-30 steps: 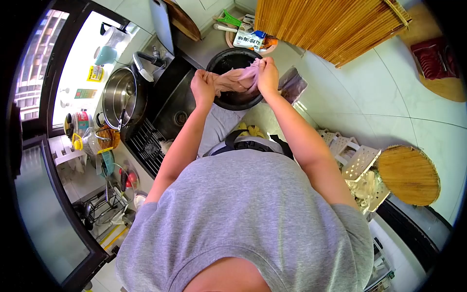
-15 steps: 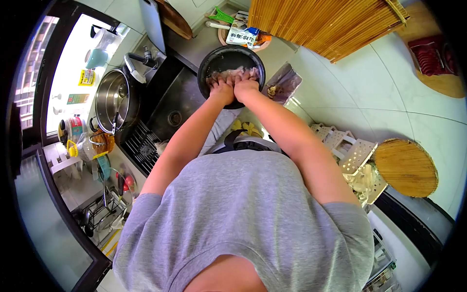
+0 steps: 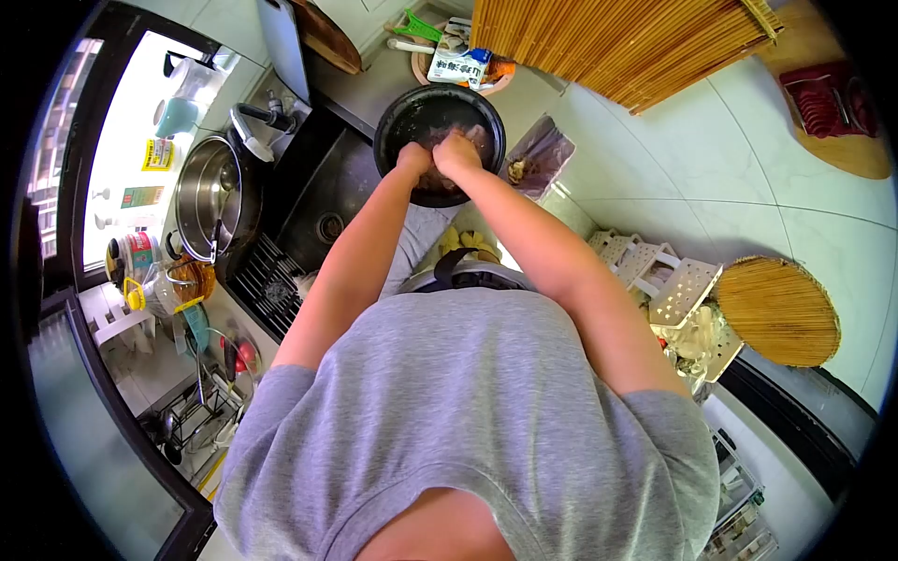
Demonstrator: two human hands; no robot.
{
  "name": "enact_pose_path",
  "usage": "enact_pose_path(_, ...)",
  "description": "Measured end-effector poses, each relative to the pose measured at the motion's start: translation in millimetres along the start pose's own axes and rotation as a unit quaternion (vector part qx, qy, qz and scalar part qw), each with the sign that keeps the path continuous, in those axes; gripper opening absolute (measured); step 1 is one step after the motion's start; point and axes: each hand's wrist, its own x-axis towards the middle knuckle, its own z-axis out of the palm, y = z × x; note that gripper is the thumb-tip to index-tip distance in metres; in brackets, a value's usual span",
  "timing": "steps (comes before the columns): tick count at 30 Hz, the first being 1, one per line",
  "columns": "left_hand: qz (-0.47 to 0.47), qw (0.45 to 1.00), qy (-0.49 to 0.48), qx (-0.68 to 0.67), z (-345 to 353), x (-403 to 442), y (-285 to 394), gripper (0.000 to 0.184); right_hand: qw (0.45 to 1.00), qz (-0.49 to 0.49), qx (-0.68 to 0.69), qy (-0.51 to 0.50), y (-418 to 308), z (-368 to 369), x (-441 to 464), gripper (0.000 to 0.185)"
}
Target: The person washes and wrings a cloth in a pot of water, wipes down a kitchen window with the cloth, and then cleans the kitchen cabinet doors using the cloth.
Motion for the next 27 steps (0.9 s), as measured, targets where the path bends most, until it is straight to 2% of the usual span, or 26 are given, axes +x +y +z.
enact_pose_path(1, -0.046, 0.995, -0.063, -0.067, -7, -7, 6, 0.038, 1.0, -0.001, 0.0, 0.001, 18, 18, 22, 0.054)
enact_pose_path(2, -0.129, 0.972, -0.075, -0.18, -8, -14, 12, 0.037, 0.975, 0.027, 0.221, -0.006, 41, 42, 49, 0.058)
enact_pose_path(3, -0.126, 0.973, -0.072, -0.18, -5, -20, 14, 0.037, 0.935, 0.05, 0.34, -0.088, 29, 20, 26, 0.064)
enact_pose_path(5, 0.04, 0.978, 0.074, -0.192, 5, -33, 17, 0.037, 0.798, 0.153, 0.535, -0.23, -3, -31, -29, 0.075)
enact_pose_path(7, 0.088, 0.971, 0.122, -0.188, 13, -44, 28, 0.039, 0.73, 0.147, 0.622, -0.243, 8, -23, -11, 0.075)
enact_pose_path(8, 0.12, 0.966, 0.137, -0.181, 15, -50, 33, 0.038, 0.729, 0.148, 0.623, -0.242, 12, -20, -4, 0.075)
enact_pose_path(10, 0.187, 0.954, 0.136, -0.19, 20, -61, 36, 0.032, 0.686, 0.112, 0.678, -0.239, 17, -18, 8, 0.072)
enact_pose_path(11, 0.215, 0.944, 0.126, -0.215, 23, -67, 37, 0.028, 0.685, 0.111, 0.679, -0.239, 19, -17, 14, 0.072)
enact_pose_path(13, 0.248, 0.944, 0.141, -0.167, 17, -89, 47, 0.024, 0.68, 0.066, 0.697, -0.219, 38, -7, 42, 0.069)
enact_pose_path(14, 0.283, 0.928, 0.131, -0.204, 24, -88, 43, 0.025, 0.583, 0.048, 0.735, -0.342, 57, 6, 65, 0.064)
enact_pose_path(15, 0.296, 0.929, 0.155, -0.161, 17, -104, 51, 0.026, 0.488, 0.041, 0.738, -0.464, 76, 19, 89, 0.059)
enact_pose_path(17, 0.322, 0.927, 0.188, -0.037, 17, -116, 57, 0.03, 0.59, 0.015, 0.746, -0.31, 90, 48, 109, 0.048)
enact_pose_path(18, 0.322, 0.927, 0.188, -0.037, 19, -116, 59, 0.03, 0.541, 0.033, 0.782, -0.307, 115, 80, 152, 0.042)
enact_pose_path(19, 0.28, 0.941, 0.191, -0.009, 20, -115, 61, 0.031, 0.542, 0.033, 0.782, -0.307, 114, 81, 150, 0.042)
enact_pose_path(20, 0.236, 0.952, 0.193, 0.018, 20, -113, 61, 0.034, 0.575, 0.061, 0.768, -0.275, 106, 78, 140, 0.041)
enact_pose_path(23, 0.211, 0.946, 0.244, 0.022, 25, -83, 49, 0.038, 0.661, 0.141, 0.716, -0.174, 65, 51, 88, 0.04)
enact_pose_path(24, 0.187, 0.958, 0.218, 0.007, 18, -79, 48, 0.037, 0.686, 0.167, 0.695, -0.139, 53, 40, 69, 0.04)
enact_pose_path(25, 0.187, 0.958, 0.218, 0.007, 15, -72, 45, 0.037, 0.686, 0.167, 0.694, -0.139, 35, 22, 43, 0.04)
enact_pose_path(27, 0.175, 0.958, 0.229, 0.013, 10, -55, 36, 0.036, 0.826, 0.195, 0.528, 0.016, 3, -9, -3, 0.038)
